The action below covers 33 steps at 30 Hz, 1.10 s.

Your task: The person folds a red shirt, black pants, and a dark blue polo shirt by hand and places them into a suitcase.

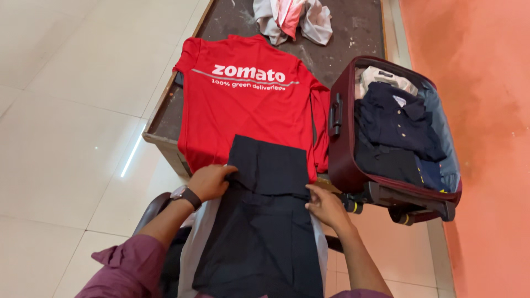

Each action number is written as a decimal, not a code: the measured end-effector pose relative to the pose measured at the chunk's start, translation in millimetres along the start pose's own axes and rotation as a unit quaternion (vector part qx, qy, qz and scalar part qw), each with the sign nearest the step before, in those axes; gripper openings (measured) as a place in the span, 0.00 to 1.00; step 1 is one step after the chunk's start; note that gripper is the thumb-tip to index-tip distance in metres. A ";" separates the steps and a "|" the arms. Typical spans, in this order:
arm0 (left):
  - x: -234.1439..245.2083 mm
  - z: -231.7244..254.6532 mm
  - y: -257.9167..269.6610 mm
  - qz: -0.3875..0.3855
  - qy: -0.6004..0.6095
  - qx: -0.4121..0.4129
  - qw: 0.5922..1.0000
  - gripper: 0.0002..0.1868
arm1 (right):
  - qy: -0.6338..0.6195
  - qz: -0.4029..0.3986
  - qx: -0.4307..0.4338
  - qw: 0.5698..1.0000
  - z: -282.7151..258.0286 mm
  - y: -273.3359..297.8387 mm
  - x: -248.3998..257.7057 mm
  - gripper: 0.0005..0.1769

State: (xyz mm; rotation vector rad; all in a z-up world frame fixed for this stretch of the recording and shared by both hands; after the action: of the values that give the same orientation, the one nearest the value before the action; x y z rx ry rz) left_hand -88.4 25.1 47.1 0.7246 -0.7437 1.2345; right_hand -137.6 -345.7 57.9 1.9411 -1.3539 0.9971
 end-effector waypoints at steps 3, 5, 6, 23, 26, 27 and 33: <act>0.8 4.3 0.9 -0.027 0.011 0.030 0.999 0.27 | -0.012 -0.053 -0.034 0.998 -11.1 -1.7 2.8 0.35; 3.6 4.9 0.9 -0.055 0.024 0.060 0.996 0.24 | -0.002 -0.064 -0.046 0.997 -15.8 -2.7 5.4 0.34; 5.0 5.3 0.9 -0.068 0.030 0.076 0.994 0.23 | 0.007 -0.045 -0.035 0.998 -18.8 -6.1 6.8 0.31; -1.0 -2.3 -19.0 -0.197 0.268 0.186 0.925 0.19 | -0.136 0.075 -0.072 0.985 1.3 -19.8 7.9 0.15; -6.7 -13.2 -49.0 -0.282 0.244 0.208 0.904 0.20 | -0.111 0.037 -0.050 0.992 31.1 -36.2 8.7 0.13; -10.5 -19.7 -62.3 -0.303 0.235 0.213 0.899 0.20 | -0.156 0.004 -0.084 0.984 45.2 -47.7 7.9 0.13; -4.4 -12.0 -180.5 -0.486 0.614 0.173 0.597 0.26 | -0.312 0.039 -0.142 0.939 82.5 -152.1 50.2 0.15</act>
State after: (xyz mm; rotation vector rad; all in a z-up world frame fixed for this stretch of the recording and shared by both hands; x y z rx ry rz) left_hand 89.1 0.1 22.0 0.2880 1.0174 0.5310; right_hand 37.5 -386.9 47.9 2.0626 -1.8049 0.1752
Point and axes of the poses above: each hand's wrist, its own y-axis away from the middle knuckle, its own x-axis out of the back of the hand, z = x × y, the point moved 3 cm from there along -y, towards the middle knuckle, and after that the axes turned 15 degrees about x, right-handed, at the moved point
